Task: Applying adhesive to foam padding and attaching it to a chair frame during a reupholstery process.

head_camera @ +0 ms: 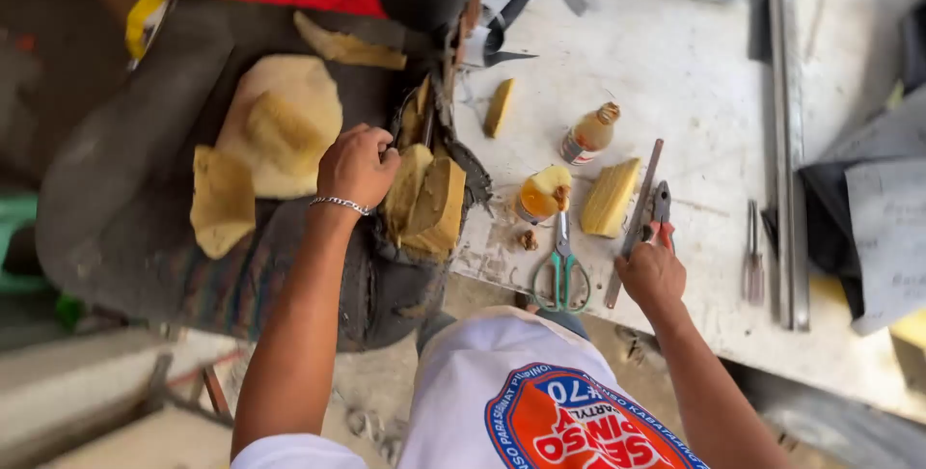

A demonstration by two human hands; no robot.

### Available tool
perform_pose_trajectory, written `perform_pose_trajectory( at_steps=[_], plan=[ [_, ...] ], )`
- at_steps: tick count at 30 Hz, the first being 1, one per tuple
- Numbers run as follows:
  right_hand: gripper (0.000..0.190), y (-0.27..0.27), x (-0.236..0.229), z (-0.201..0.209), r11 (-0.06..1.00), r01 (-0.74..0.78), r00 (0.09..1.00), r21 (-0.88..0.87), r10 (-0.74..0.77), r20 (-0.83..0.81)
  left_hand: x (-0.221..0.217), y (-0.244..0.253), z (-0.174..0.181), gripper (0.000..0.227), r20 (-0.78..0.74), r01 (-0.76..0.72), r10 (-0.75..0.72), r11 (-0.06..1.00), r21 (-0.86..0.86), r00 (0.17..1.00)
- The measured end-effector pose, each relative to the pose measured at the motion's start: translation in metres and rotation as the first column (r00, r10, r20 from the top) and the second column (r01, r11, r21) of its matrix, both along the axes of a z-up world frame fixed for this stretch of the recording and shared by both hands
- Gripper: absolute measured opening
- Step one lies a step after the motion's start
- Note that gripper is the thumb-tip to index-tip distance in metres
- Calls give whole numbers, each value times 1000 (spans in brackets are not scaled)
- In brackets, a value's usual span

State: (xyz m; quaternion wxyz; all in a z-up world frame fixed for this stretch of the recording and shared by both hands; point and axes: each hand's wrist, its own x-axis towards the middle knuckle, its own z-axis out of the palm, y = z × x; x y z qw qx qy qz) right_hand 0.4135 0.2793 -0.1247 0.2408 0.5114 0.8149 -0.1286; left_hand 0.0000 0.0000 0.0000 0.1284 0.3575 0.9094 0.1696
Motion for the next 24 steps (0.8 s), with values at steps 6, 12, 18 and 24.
perform_pose_trajectory(
  at_steps=[6, 12, 18, 24],
  plan=[
    [55, 39, 20, 56, 940, 236, 927, -247, -294, -232, 51, -16, -42, 43, 33, -179, 177, 978, 102, 984],
    [16, 88, 58, 135, 989, -149, 594, 0, 89, -799, 120, 27, 2, 119, -61, -237, 246, 963, 131, 967],
    [47, 85, -90, 163, 756, -594, 590, -275, 177, -787, 128, 78, -37, 134, -267, -459, 381, 809, -366, 885],
    [48, 75, -177, 134, 405, -900, 356, -161, 470, -807, 133, 64, -38, 112, -174, -448, 417, 866, -221, 892]
  ],
)
